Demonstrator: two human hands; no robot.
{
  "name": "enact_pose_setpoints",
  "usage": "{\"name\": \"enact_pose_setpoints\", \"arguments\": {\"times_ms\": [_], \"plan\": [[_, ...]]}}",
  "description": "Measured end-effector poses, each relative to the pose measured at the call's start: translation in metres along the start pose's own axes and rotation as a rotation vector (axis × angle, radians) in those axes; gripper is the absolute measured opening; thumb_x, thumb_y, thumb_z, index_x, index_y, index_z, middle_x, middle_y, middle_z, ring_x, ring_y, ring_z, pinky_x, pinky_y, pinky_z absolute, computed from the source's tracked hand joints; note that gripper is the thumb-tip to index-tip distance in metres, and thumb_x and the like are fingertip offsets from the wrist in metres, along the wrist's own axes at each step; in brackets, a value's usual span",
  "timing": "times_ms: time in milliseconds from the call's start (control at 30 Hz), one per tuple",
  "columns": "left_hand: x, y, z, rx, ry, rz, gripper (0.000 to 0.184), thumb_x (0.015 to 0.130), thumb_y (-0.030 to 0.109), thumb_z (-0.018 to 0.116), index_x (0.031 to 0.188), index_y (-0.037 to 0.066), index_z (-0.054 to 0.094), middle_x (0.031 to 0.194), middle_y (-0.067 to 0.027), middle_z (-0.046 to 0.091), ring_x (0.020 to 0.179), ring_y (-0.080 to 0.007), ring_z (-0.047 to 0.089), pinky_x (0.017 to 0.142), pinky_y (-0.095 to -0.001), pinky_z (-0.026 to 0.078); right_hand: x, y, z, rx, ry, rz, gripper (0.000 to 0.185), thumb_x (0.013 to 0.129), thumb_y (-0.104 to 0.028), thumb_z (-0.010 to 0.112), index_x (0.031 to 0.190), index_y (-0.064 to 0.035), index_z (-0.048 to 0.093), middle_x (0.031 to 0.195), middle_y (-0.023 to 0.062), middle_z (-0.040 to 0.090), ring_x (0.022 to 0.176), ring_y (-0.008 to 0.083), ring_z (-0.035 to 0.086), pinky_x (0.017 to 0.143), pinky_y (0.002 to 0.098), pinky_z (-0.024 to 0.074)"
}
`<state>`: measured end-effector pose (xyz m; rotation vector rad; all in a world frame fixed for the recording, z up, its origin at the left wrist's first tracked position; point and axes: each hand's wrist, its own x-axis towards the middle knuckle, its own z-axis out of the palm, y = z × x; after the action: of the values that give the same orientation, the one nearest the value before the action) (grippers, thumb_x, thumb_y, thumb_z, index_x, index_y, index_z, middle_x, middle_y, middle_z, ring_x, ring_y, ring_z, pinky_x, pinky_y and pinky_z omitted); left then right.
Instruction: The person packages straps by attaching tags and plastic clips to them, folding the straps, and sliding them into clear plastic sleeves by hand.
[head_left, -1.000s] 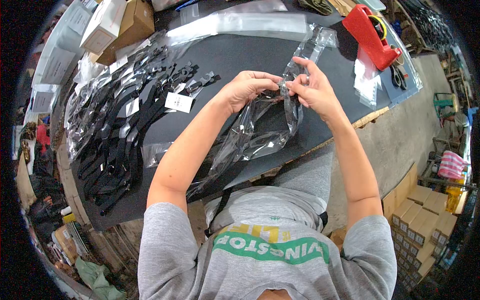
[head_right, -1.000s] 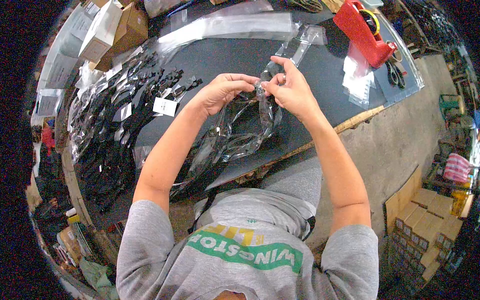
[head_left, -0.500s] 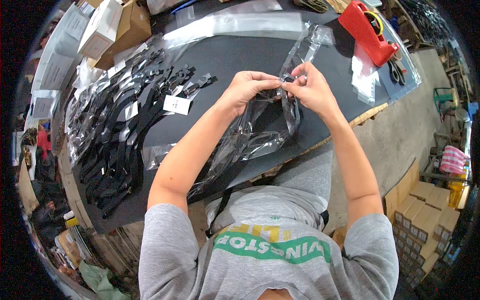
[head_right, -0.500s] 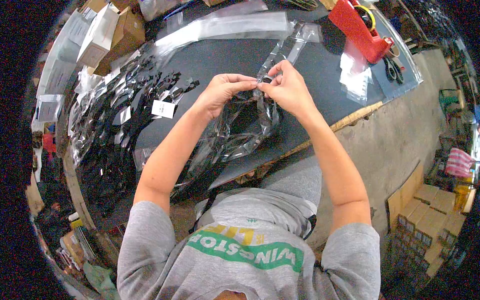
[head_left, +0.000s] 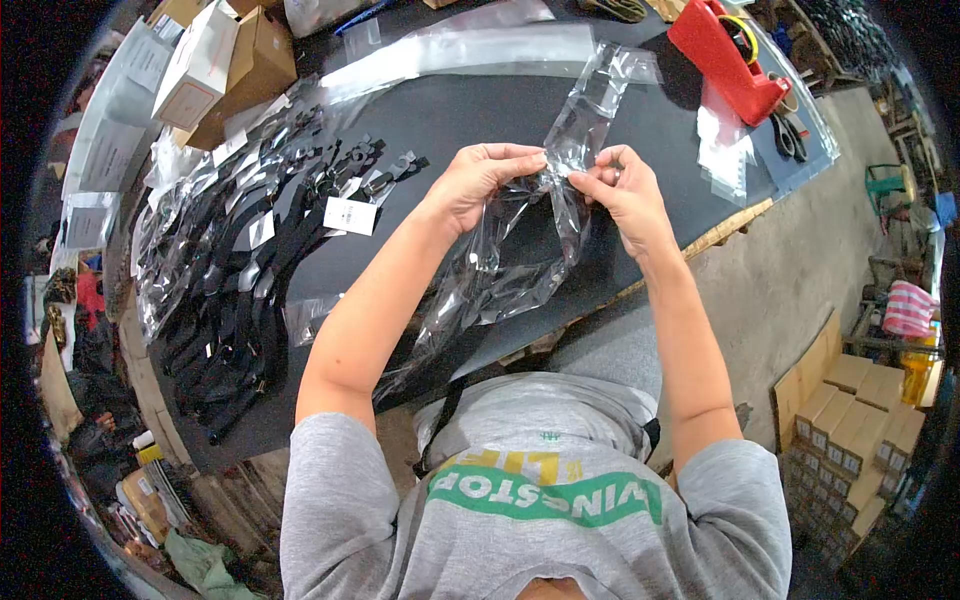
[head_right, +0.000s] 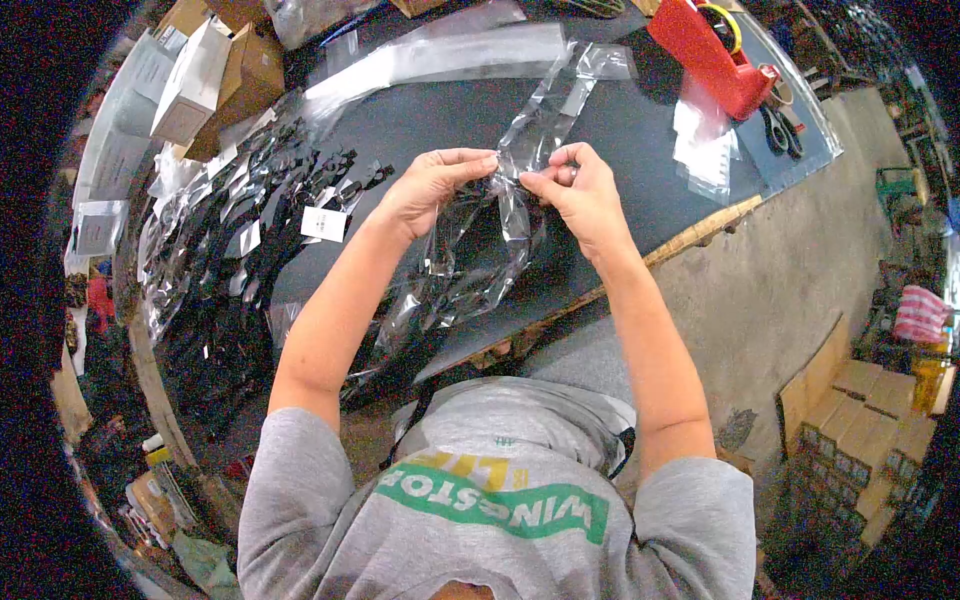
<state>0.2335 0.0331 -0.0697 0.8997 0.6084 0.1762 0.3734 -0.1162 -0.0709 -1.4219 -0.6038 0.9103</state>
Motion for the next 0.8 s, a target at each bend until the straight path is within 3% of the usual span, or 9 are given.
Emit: {"name": "enact_pose_setpoints", "arguments": {"times_ms": [67, 200, 300, 400, 533, 600, 800], "plan": [[-0.001, -0.001, 0.0, -0.008, -0.001, -0.004, 0.022, 0.077, 0.007, 0.071, 0.096, -0.003, 0.065, 0.088, -0.01, 0.068, 0.077, -0.0139, 0.065, 0.072, -0.0249, 0.054, 0.0, 0.007, 0.0, 0.229, -0.053, 0.002, 0.032, 0.075, -0.002, 0.071, 0.095, -0.0022, 0.047, 0.073, 0.0028, 0.059, 0.067, 0.0085, 0.055, 0.062, 0.0204, 0.0437], [-0.004, 0.0, 0.002, 0.017, 0.011, 0.005, 0.024, 0.077, 0.007, 0.071, 0.098, -0.003, 0.064, 0.088, -0.0103, 0.068, 0.076, -0.0143, 0.066, 0.07, -0.0254, 0.054, -0.003, 0.006, -0.002, 0.292, -0.056, 0.055, 0.03, 0.077, 0.0, 0.068, 0.097, -0.0026, 0.046, 0.077, 0.0042, 0.06, 0.067, 0.0091, 0.055, 0.064, 0.021, 0.0431], [-0.003, -0.001, -0.001, 0.007, 0.007, 0.023, 0.024, 0.078, 0.007, 0.07, 0.099, -0.003, 0.064, 0.089, -0.0101, 0.068, 0.077, -0.0148, 0.066, 0.071, -0.0257, 0.054, -0.008, -0.005, -0.009, 0.275, -0.118, 0.109, 0.029, 0.08, -0.003, 0.065, 0.099, -0.0016, 0.043, 0.083, 0.0093, 0.062, 0.072, 0.0137, 0.059, 0.069, 0.0249, 0.0469], [-0.003, 0.0, -0.002, 0.015, 0.015, 0.024, 0.024, 0.078, 0.007, 0.07, 0.099, -0.003, 0.064, 0.089, -0.0102, 0.068, 0.078, -0.0156, 0.066, 0.071, -0.0265, 0.054, -0.012, -0.015, -0.01, 0.397, 0.018, 0.133, 0.035, 0.085, -0.016, 0.064, 0.103, 0.0003, 0.039, 0.09, 0.0198, 0.062, 0.081, 0.0244, 0.064, 0.077, 0.0339, 0.0523], [-0.005, 0.002, 0.0, 0.029, 0.023, 0.02, 0.023, 0.078, 0.006, 0.07, 0.098, -0.002, 0.065, 0.09, -0.0101, 0.068, 0.079, -0.0155, 0.066, 0.072, -0.0263, 0.054, -0.01, -0.011, 0.003, 0.327, 0.084, 0.137, 0.041, 0.081, -0.017, 0.07, 0.103, 0.0004, 0.04, 0.087, 0.0164, 0.063, 0.076, 0.0198, 0.063, 0.07, 0.0278, 0.0513], [-0.004, 0.001, -0.003, 0.044, -0.02, 0.014, 0.023, 0.081, 0.011, 0.068, 0.101, 0.001, 0.065, 0.093, -0.0064, 0.068, 0.082, -0.0131, 0.064, 0.075, -0.0265, 0.051, -0.01, -0.008, 0.01, 0.089, 0.061, 0.122, 0.048, 0.076, -0.013, 0.074, 0.105, 0.0013, 0.04, 0.083, 0.0122, 0.064, 0.073, 0.0149, 0.062, 0.066, 0.0226, 0.0483], [-0.002, -0.002, -0.006, 0.033, -0.031, 0.02, 0.024, 0.08, 0.012, 0.069, 0.102, 0.002, 0.065, 0.093, -0.0064, 0.068, 0.081, -0.0132, 0.064, 0.074, -0.0265, 0.051, -0.01, -0.003, 0.012, 0.286, -0.007, 0.027, 0.045, 0.075, -0.002, 0.072, 0.107, 0.0019, 0.04, 0.08, 0.0087, 0.063, 0.072, 0.0119, 0.06, 0.064, 0.0214, 0.0465]]}}
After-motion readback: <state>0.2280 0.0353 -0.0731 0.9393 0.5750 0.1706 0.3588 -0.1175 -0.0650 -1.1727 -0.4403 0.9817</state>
